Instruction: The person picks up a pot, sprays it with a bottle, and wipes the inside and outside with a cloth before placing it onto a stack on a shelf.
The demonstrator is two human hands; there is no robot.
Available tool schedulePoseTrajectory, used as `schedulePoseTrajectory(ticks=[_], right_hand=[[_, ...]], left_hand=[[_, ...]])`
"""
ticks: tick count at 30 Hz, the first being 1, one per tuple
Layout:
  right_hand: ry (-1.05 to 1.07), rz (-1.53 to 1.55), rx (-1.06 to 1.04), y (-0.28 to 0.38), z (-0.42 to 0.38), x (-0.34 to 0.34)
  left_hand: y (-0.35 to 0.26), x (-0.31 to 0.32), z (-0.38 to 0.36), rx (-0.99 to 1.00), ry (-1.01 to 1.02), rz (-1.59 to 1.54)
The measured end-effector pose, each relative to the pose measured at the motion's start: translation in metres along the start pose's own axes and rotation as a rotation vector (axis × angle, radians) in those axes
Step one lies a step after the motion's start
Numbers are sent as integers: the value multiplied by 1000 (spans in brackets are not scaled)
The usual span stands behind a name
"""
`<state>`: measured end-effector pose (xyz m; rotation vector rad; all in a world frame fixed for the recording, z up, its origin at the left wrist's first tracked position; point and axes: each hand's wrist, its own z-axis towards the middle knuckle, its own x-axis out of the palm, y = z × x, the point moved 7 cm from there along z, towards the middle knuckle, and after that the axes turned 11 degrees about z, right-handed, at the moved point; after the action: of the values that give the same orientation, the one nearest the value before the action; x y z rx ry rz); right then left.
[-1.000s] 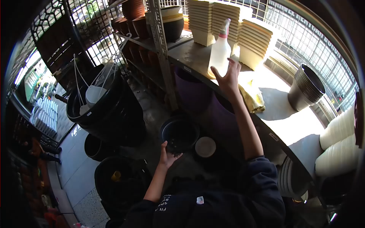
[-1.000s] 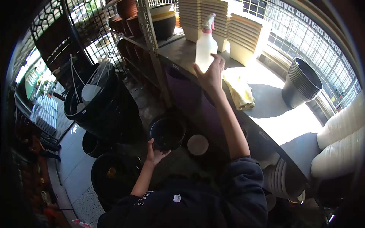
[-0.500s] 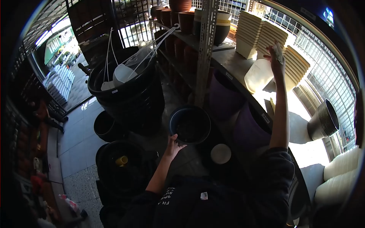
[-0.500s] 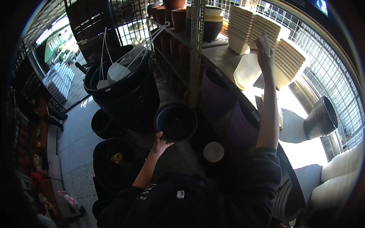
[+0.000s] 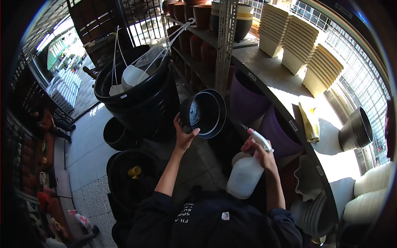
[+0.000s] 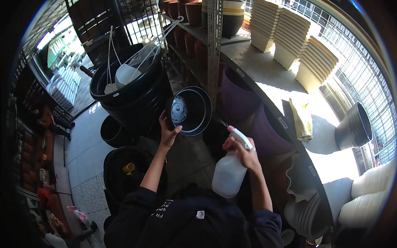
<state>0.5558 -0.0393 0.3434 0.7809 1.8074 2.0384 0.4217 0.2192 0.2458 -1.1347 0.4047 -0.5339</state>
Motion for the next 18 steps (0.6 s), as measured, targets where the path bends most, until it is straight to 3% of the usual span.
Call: schedulePoseTrajectory(ticks=[5, 7, 14, 18], right_hand=[[-51, -8, 15, -22, -24, 3], [-72, -167, -38, -31, -30, -6], [-161, -85, -64, -30, -49, -24], [-169, -110, -51, -40, -58, -33]], left_hand=[[-55, 19, 14, 177, 32, 76], [-57, 25, 18, 221, 47, 119], [-73, 33, 26, 396, 50, 335], [-96, 41, 24, 611, 44, 742]])
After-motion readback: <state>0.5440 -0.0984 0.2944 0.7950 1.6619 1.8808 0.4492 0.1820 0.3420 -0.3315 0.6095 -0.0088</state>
